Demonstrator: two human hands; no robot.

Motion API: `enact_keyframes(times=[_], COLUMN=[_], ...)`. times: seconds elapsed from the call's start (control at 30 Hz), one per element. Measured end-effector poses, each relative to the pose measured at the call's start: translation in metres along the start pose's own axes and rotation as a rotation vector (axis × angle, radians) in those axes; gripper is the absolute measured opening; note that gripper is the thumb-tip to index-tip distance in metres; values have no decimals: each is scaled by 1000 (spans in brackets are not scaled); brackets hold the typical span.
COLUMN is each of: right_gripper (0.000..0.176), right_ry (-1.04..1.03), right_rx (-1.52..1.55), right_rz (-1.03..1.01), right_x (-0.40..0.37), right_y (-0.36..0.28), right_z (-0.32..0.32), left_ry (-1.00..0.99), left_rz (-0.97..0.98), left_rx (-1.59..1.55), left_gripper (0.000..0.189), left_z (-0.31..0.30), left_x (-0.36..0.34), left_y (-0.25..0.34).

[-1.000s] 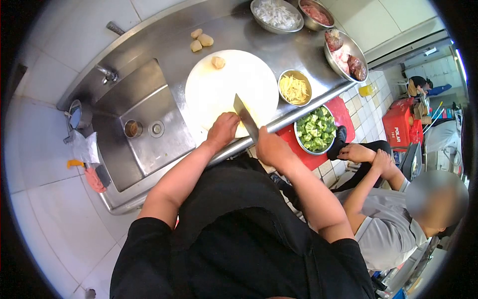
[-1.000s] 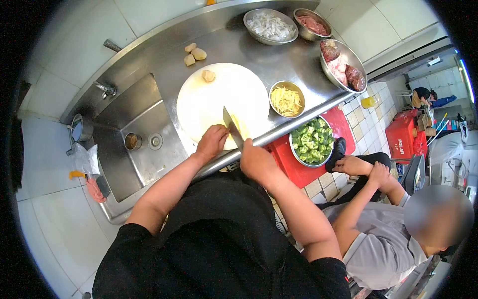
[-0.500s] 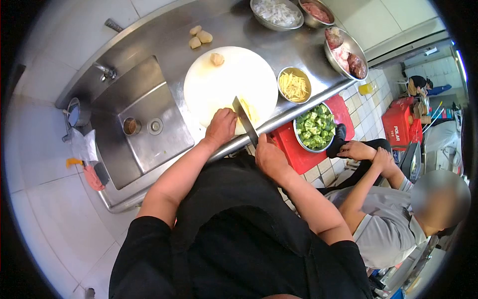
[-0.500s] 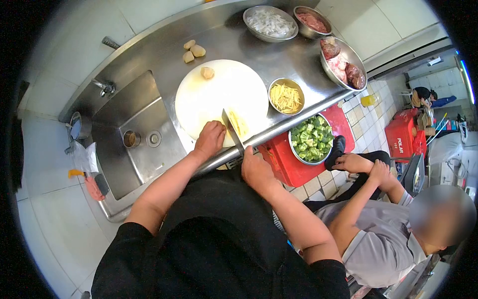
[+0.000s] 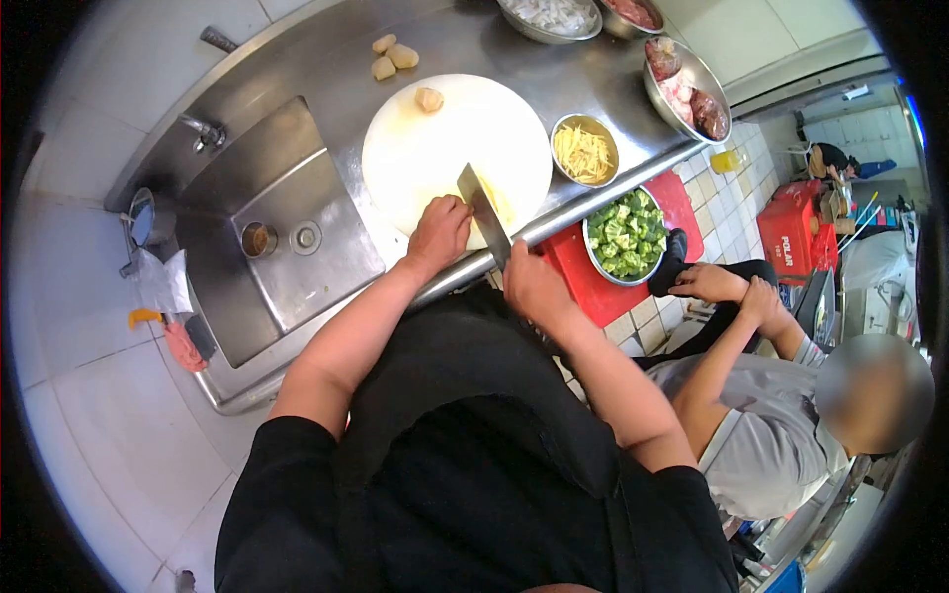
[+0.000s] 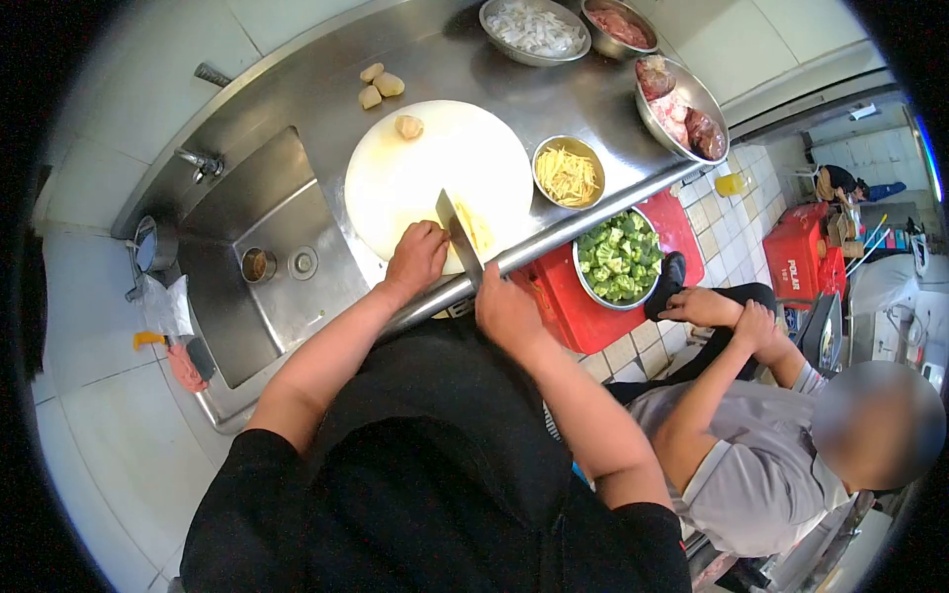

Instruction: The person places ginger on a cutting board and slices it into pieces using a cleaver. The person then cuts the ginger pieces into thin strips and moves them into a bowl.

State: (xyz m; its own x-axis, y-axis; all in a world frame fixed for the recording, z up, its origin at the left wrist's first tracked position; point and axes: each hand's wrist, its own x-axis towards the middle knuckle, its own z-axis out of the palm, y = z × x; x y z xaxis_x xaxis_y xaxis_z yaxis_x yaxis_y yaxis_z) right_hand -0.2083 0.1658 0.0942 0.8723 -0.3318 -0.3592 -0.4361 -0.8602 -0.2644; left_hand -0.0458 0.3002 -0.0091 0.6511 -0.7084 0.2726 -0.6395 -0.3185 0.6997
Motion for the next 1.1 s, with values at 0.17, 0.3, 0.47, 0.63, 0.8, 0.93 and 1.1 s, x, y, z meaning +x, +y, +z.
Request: enact_keyframes(times=[0.17,0.3,0.47,0.63,0.8,0.93,1.1], right_gripper=[23,23,23,25,24,22,23], right_ry=[-23,-6,25,-69,88,72,208], right_rx=[15,-47,44,26,188,188,165], right_rz=[-91,-103,-108,-54,-97,-100,-125], right_x=[21,-8,15,0,-2,26,-4], right_y=[-3,7,6,0,14,11,24], right_z=[-30,3,-8,-31,10,-15,-47], left_ry=[8,3,-16,3,-28,-56,147], left_rz=[17,5,17,18,-3,18,-243], left_rx=[-2,-10,-4,-21,11,14,-266], left_gripper=[13,14,14,14,13,13,15], left_z=[2,1,3,1,0,-2,-30], left_x=[0,-1,-3,0,0,3,9], left_y=[-4,-2,-3,-2,0,-2,5])
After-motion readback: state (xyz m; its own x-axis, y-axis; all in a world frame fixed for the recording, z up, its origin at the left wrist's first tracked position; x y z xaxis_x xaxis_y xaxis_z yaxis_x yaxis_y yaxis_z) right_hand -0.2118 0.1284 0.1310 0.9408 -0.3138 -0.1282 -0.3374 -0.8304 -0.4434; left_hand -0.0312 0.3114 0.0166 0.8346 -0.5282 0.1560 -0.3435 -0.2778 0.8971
